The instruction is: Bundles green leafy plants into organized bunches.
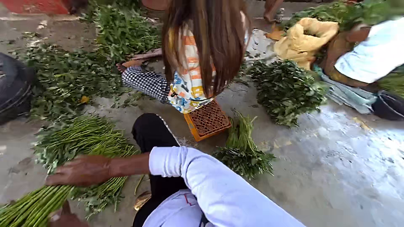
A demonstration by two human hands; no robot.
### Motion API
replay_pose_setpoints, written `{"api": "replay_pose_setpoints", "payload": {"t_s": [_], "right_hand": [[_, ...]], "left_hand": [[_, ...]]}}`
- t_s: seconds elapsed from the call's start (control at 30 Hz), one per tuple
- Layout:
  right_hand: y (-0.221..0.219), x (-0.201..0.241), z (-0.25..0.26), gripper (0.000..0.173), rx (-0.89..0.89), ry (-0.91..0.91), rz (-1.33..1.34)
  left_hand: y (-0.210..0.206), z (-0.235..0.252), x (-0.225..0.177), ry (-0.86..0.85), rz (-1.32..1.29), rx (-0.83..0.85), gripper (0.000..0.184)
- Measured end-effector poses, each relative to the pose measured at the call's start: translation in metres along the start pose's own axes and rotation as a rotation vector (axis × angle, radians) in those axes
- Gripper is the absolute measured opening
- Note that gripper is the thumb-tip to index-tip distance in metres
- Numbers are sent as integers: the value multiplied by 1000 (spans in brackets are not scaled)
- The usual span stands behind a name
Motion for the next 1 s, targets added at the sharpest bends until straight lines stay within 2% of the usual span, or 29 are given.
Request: {"api": "replay_pose_setpoints", "payload": {"t_s": [0.03,0.1,0.17,0.2,0.27,0.33,0.37,0.47,0.53,0.57,0.63,0.7,0.73,0.77,0.83,0.87,0.9,0.93,1.0], "right_hand": [[15,1,4,38,38,38,-42],[36,3,19,35,104,124,-113],[53,13,38,35,195,199,-187],[59,21,49,35,205,232,-226],[65,42,73,37,219,272,-255],[64,75,94,39,161,313,-209],[62,97,103,41,111,339,-148],[47,179,109,50,-42,426,150],[19,233,85,43,-66,554,268],[-5,250,65,40,-19,650,279],[-71,250,21,31,177,790,208],[-137,223,1,28,397,785,148],[-147,214,-2,28,407,784,121],[-149,210,3,30,381,783,106],[-143,211,7,30,309,812,84],[-138,212,8,32,370,804,59],[-138,201,15,36,495,766,19],[-134,190,19,38,600,738,-37],[-129,182,8,34,582,777,-74]], "left_hand": [[0,-6,7,-6,142,8,54],[-8,-21,23,67,175,84,66],[-16,-36,59,297,141,139,69],[-19,-44,88,390,186,215,69],[-35,-64,133,492,349,514,63],[-53,-77,135,408,550,790,50],[-58,-79,122,342,605,825,48],[-55,-82,86,245,604,675,51],[-50,-93,72,125,609,573,43],[-45,-105,58,93,617,544,39],[-31,-136,14,117,597,551,29],[-10,-150,0,-22,518,567,24],[2,-158,-7,-125,453,504,23],[20,-162,-13,-225,378,381,22],[60,-174,-22,-424,251,-7,18],[78,-177,-22,-481,296,-200,20],[92,-163,-15,-475,425,-335,32],[101,-147,-2,-388,587,-391,55],[116,-142,31,-109,856,-399,105]]}}
Point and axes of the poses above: each hand's wrist, its own z-axis towards the middle knuckle, its own y-axis out of the back of the hand, x = y × z, the point moved 6 cm from there along z, towards the middle knuckle, and after that the axes turned 13 degrees about y, right-handed, at the moved point
